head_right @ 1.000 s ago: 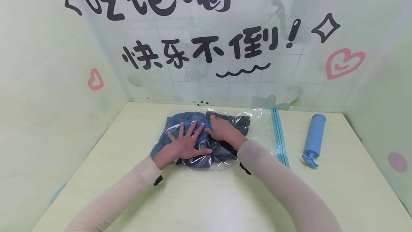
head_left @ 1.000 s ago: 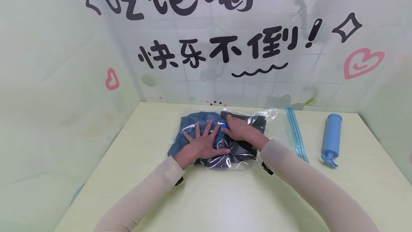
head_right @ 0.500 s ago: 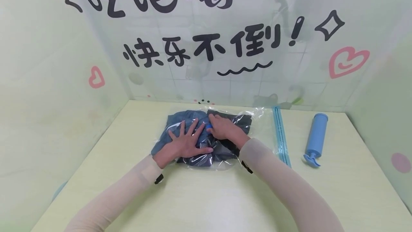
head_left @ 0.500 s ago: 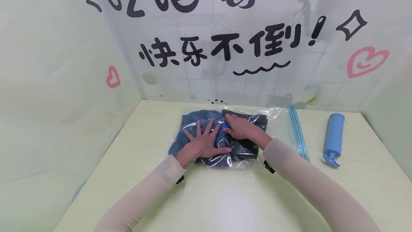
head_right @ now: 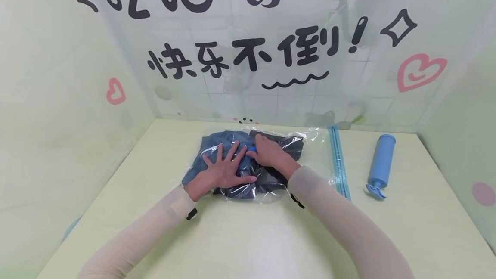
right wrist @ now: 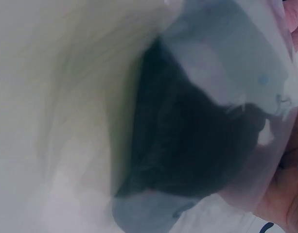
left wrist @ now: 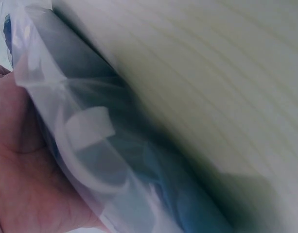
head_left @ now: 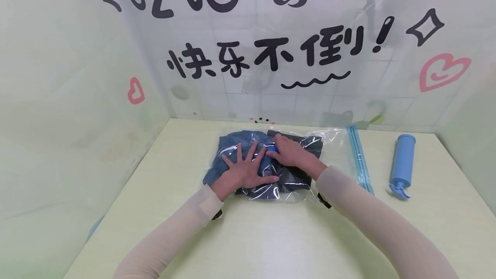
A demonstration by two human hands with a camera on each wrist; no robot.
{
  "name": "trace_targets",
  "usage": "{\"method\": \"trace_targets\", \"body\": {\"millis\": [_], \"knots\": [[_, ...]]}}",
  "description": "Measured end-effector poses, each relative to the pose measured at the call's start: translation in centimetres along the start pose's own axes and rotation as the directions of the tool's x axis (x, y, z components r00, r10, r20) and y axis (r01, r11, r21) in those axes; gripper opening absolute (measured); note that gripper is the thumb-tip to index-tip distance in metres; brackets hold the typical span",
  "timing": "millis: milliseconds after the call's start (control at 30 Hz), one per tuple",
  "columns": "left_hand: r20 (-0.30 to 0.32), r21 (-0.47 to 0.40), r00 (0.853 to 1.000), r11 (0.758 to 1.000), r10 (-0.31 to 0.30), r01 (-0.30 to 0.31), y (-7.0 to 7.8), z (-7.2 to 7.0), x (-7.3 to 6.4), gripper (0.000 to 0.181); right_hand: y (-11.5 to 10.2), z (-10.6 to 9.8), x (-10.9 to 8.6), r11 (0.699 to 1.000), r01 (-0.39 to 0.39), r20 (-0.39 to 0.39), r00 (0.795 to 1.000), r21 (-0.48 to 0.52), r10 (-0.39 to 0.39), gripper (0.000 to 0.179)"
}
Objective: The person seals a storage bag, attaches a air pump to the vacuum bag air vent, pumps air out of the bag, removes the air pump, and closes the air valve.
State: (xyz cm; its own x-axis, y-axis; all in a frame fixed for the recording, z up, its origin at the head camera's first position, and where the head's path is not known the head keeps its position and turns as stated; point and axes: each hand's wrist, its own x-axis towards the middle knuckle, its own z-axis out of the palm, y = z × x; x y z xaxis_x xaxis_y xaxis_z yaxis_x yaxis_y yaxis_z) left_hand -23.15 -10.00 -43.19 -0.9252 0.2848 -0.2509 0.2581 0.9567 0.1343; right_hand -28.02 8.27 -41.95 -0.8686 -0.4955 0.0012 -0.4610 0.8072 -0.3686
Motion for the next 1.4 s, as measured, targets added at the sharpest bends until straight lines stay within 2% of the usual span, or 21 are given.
{"method": "trace_targets", "body": {"millis": [333,600,733,833,1000,1200,1400], "knots": [[0.011,0.001,1.0,1.0,-0.005,0.005,0.1,-0.3,0.0,0.11,-0.1,-0.6,0.0,0.997,0.047,0.048,0.998,-0.054,-0.044,0.032],[0.005,0.005,1.0,1.0,-0.013,0.013,0.1,-0.6,-0.1,0.11,-0.2,-1.1,0.2,0.997,0.071,0.081,0.994,-0.043,-0.067,0.025],[0.01,0.007,1.0,1.0,-0.018,0.018,0.0,-0.4,-0.1,0.111,-0.2,-1.0,0.2,0.999,0.048,0.112,0.993,-0.009,-0.047,0.023],[0.009,0.006,1.0,1.0,-0.019,0.019,-0.1,-0.2,0.0,0.111,-0.2,-0.9,0.1,0.999,0.001,0.133,0.991,0.034,-0.005,0.025],[0.005,0.003,1.0,1.0,-0.013,0.013,-0.1,0.1,0.0,0.111,-0.3,-0.8,-0.1,0.993,-0.085,0.13,0.989,0.082,0.074,0.037],[-0.001,0.007,1.0,1.0,-0.011,0.011,-0.1,0.2,-0.2,0.111,-0.6,-0.6,-0.2,0.998,-0.053,0.108,0.993,0.022,0.05,0.053],[-0.007,0.004,1.0,1.0,-0.011,0.011,-0.2,0.2,-0.1,0.111,-0.5,-0.7,-0.1,1.0,-0.022,0.134,0.991,0.009,0.021,0.045]]}}
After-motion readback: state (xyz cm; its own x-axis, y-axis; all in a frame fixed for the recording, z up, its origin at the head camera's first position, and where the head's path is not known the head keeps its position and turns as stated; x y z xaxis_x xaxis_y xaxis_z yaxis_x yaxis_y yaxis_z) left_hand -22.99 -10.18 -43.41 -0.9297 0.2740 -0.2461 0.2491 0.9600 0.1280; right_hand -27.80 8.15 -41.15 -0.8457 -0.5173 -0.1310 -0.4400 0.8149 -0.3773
